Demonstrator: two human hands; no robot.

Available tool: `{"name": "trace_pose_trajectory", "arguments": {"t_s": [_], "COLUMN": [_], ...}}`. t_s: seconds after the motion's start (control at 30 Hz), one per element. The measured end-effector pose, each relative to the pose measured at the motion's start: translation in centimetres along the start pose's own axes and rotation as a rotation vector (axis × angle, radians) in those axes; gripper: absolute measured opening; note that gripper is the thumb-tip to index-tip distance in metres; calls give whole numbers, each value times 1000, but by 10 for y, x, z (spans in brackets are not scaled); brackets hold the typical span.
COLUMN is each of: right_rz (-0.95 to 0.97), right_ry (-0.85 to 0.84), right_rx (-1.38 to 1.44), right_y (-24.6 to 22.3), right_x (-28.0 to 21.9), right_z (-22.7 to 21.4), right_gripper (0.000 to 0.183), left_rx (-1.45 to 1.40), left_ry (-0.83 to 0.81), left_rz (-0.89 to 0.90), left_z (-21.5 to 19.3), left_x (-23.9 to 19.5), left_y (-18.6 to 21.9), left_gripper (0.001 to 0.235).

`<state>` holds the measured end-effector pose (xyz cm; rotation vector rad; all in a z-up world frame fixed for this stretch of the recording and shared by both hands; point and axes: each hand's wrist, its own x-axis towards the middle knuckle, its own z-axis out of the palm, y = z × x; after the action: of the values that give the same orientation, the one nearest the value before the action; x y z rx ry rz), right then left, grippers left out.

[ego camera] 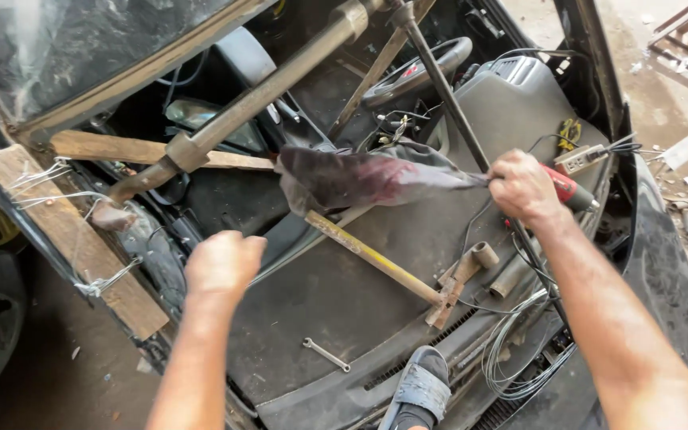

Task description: The person uses a hammer and a metal pry bar to forcefully pry and adjust the windshield frame of a car. They repeatedly strike the pry bar and wooden blocks placed against the frame to shift its position.

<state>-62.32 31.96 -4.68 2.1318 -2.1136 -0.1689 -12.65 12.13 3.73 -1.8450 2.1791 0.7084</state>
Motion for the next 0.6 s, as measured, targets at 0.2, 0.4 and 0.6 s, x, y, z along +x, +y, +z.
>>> {"name": "trace_pose_trajectory", "arguments": {"t_s": [0.2,0.4,0.6], "right_rz": [567,766,710], "right_ry": [10,88,105], "right_rx": [551,863,979], "right_y": [-40,-83,-100], "right_x": [-88,-96,-77], "right_z": [59,41,16], "right_gripper": [23,19,20], "left_rx": [29,239,-54], "left_ry": [-13,91,196], "left_rz": [463,583,498], "left_z": [101,147,245], "left_x": [31,58,160], "left_y": [130,181,114], "left_gripper": [83,95,29]}}
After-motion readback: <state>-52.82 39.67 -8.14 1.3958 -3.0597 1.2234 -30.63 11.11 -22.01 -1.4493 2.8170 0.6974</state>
